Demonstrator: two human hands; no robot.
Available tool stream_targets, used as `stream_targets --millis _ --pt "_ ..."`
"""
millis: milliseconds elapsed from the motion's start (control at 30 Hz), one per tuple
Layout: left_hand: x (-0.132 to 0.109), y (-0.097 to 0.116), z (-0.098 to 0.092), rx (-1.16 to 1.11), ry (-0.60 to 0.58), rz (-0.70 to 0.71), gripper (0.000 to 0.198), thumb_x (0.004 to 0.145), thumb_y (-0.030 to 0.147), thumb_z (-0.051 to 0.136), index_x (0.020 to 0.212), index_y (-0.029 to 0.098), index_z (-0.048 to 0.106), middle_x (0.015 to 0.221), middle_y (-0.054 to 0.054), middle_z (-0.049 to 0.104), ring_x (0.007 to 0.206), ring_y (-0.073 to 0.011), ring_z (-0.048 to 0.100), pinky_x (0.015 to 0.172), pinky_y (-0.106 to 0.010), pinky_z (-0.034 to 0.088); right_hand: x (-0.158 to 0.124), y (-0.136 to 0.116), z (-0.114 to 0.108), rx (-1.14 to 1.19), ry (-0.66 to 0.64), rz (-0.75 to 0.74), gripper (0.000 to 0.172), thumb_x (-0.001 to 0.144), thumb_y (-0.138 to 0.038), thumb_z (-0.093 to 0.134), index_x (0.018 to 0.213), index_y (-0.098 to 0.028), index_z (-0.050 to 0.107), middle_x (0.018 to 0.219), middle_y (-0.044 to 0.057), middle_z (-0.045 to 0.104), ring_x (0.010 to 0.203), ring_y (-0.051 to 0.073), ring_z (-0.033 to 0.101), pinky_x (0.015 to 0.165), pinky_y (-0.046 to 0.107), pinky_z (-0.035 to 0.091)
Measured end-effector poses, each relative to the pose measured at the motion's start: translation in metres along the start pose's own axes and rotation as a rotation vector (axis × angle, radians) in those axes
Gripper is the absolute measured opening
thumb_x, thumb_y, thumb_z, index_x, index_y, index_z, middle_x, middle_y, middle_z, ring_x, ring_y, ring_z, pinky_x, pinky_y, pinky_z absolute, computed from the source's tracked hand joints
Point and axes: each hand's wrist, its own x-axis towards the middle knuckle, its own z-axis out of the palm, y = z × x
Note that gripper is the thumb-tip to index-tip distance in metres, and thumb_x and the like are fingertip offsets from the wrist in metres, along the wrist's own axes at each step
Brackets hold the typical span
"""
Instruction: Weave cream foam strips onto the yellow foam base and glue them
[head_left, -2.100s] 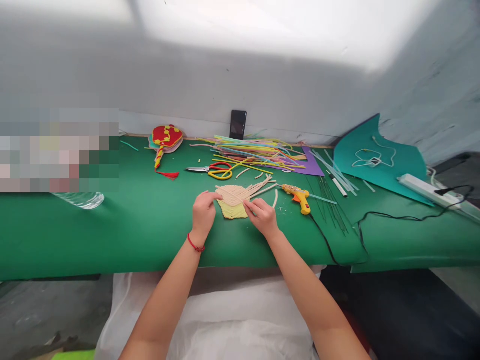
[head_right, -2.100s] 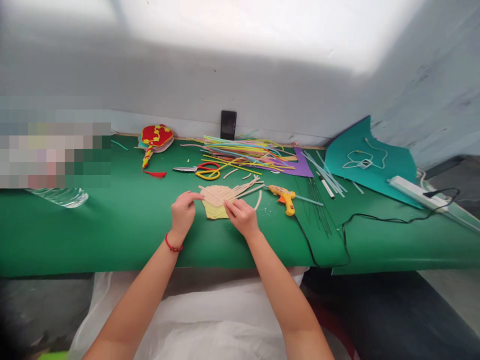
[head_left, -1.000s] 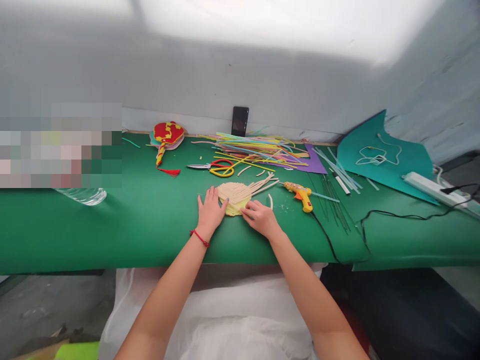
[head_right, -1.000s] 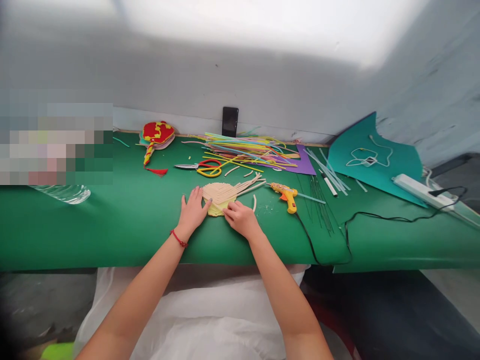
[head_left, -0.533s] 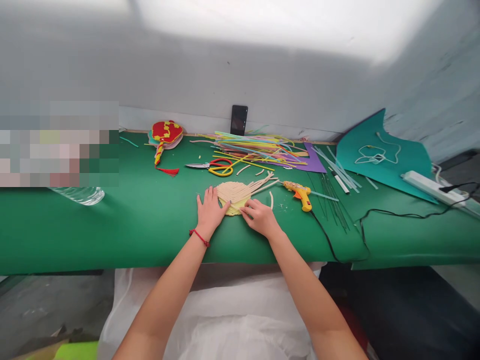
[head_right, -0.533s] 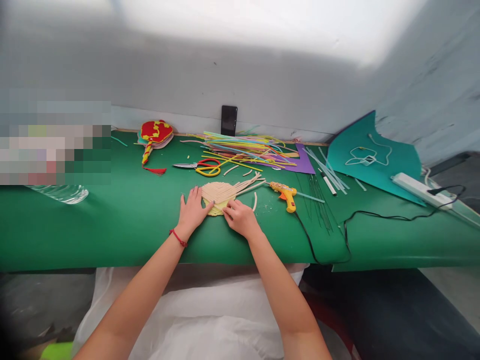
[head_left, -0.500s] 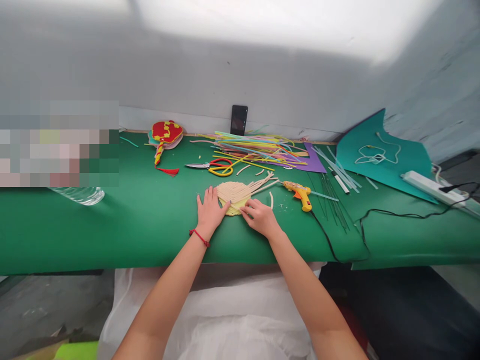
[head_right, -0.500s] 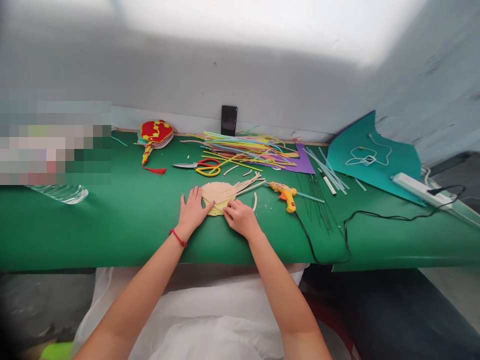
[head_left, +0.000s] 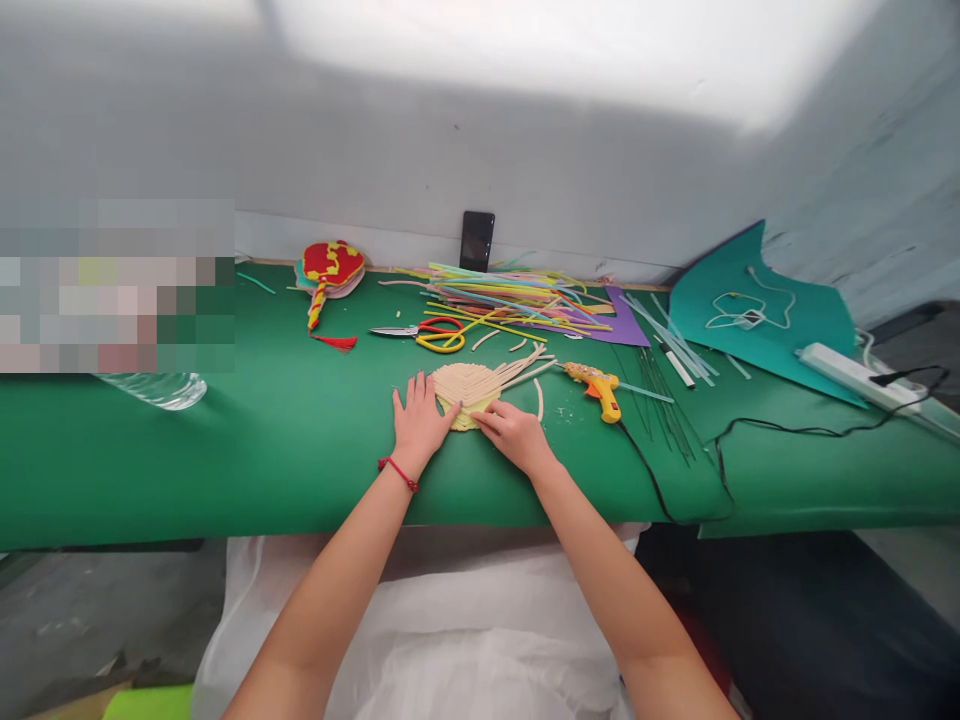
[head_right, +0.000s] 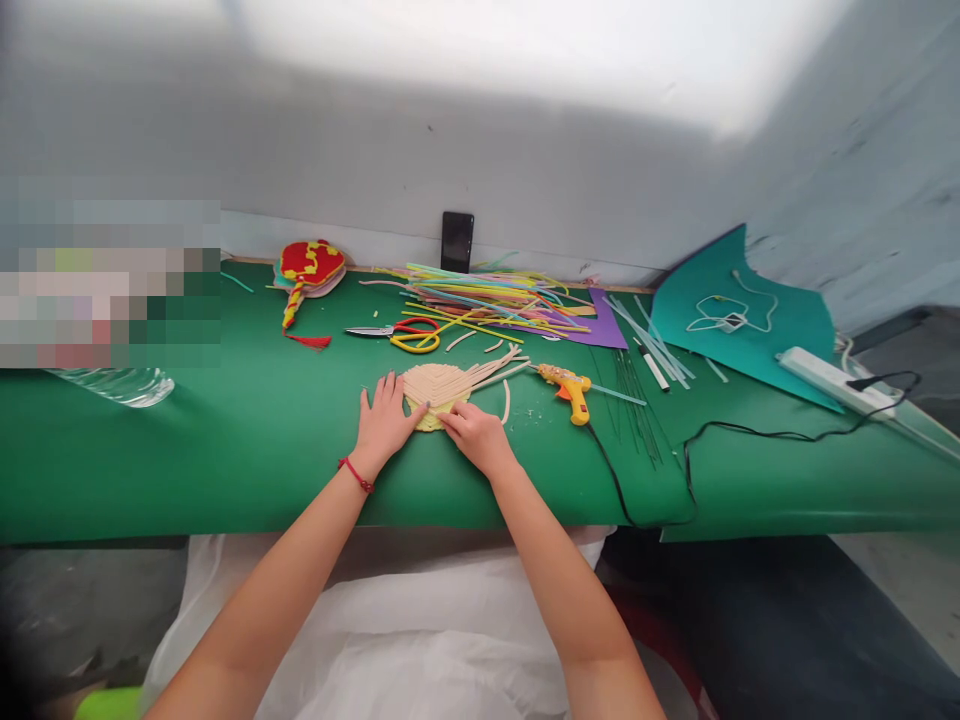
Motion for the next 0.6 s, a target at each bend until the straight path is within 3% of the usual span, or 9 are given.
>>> stream_targets --millis 200,333,433,600 --pt "-0.001 0.0 -0.01 -0.013 0.041 -0.016 0.059 0.096 0.043 0.024 0.143 0.008 0.034 0.152 -0.014 0.032 0.14 -0.0262 0.029 0.113 -0.053 0.022 0.0 0.0 0.001 0.01 -0.017 0.012 0.024 0.096 -0.029 0.047 0.1 -0.025 0.07 0.085 0.003 0.067 0.077 0.012 0.06 0.059 0.021 0.038" --pt "-0.016 0.002 -0.023 -0.003 0.101 0.019 0.055 0.097 0.03 0.017 0.145 0.006 0.03 0.154 -0.012 0.027 0.142 -0.0229 0.024 0.115 -0.052 0.016 0.0 0.001 0.001 0.018 -0.022 0.018 0.022 0.095 -0.028 0.049 0.1 -0.025 0.07 0.085 0.003 0.067 0.08 0.012 0.06 0.061 0.02 0.039" --pt "-0.036 0.005 -0.022 0.039 0.088 0.154 0.058 0.098 0.037 0.02 0.145 0.006 0.031 0.153 -0.014 0.03 0.141 -0.0253 0.028 0.115 -0.051 0.019 0.001 0.0 0.0 0.021 -0.03 0.015 0.02 0.094 -0.026 0.051 0.1 -0.025 0.07 0.086 0.003 0.067 0.08 0.012 0.061 0.062 0.02 0.04" --pt "-0.049 0.003 -0.015 0.076 -0.013 0.171 0.06 0.097 0.045 0.023 0.147 0.011 0.029 0.153 -0.012 0.029 0.141 -0.0267 0.029 0.114 -0.051 0.022 0.001 0.0 -0.001 0.02 -0.037 0.016 0.022 0.095 -0.028 0.049 0.1 -0.024 0.07 0.086 0.004 0.067 0.081 0.013 0.061 0.062 0.021 0.041"
